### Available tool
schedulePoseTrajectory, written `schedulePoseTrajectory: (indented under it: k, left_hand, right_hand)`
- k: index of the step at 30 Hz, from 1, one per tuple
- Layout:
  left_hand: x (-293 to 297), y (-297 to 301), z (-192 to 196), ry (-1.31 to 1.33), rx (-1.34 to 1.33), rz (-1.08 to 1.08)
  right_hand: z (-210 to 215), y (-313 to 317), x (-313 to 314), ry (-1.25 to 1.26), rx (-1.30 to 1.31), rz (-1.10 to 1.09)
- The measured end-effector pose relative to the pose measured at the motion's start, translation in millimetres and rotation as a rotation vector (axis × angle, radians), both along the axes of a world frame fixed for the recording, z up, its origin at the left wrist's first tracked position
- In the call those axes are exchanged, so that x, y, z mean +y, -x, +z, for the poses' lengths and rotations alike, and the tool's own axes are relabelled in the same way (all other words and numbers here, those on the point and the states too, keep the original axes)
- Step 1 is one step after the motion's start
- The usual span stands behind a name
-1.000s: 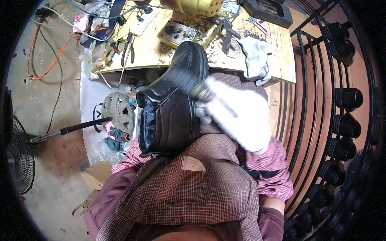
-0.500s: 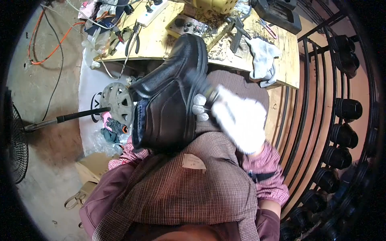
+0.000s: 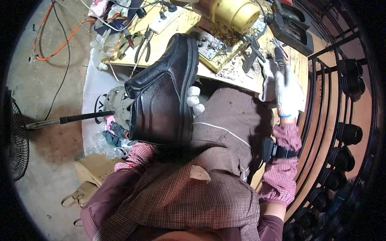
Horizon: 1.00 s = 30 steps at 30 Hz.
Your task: Polishing and inspecting black dress shoes at a manufacturing station.
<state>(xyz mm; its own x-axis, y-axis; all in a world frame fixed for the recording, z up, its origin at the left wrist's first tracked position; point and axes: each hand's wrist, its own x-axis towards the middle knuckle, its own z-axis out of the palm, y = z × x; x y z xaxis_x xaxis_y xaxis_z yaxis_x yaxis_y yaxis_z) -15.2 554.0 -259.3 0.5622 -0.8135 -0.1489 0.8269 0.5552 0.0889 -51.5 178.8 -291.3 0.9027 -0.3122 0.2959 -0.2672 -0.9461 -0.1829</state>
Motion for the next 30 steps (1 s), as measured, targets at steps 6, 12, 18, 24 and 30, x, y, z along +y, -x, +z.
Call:
schedulePoseTrajectory:
  k: [6, 12, 18, 24, 30]
  left_hand:
    - [10, 20, 5, -0.284, -0.159, 0.082]
    - [-37, 48, 22, -0.458, -0.396, 0.123]
    - [-146, 20, 59, -0.559, -0.787, -0.167]
    - [-162, 32, 27, -0.338, -1.041, -0.460]
    - [-104, 20, 2, -0.672, -0.606, -0.537]
  right_hand:
    - [75, 49, 57, -0.276, -0.107, 0.332]
    - [165, 144, 110, -0.427, 0.248, 0.826]
    - [193, 188, 50, 0.000, -0.263, 0.521]
    - [203, 149, -97, 0.016, -0.165, -0.327]
    - [190, 88, -255, 0.061, 0.326, -0.776]
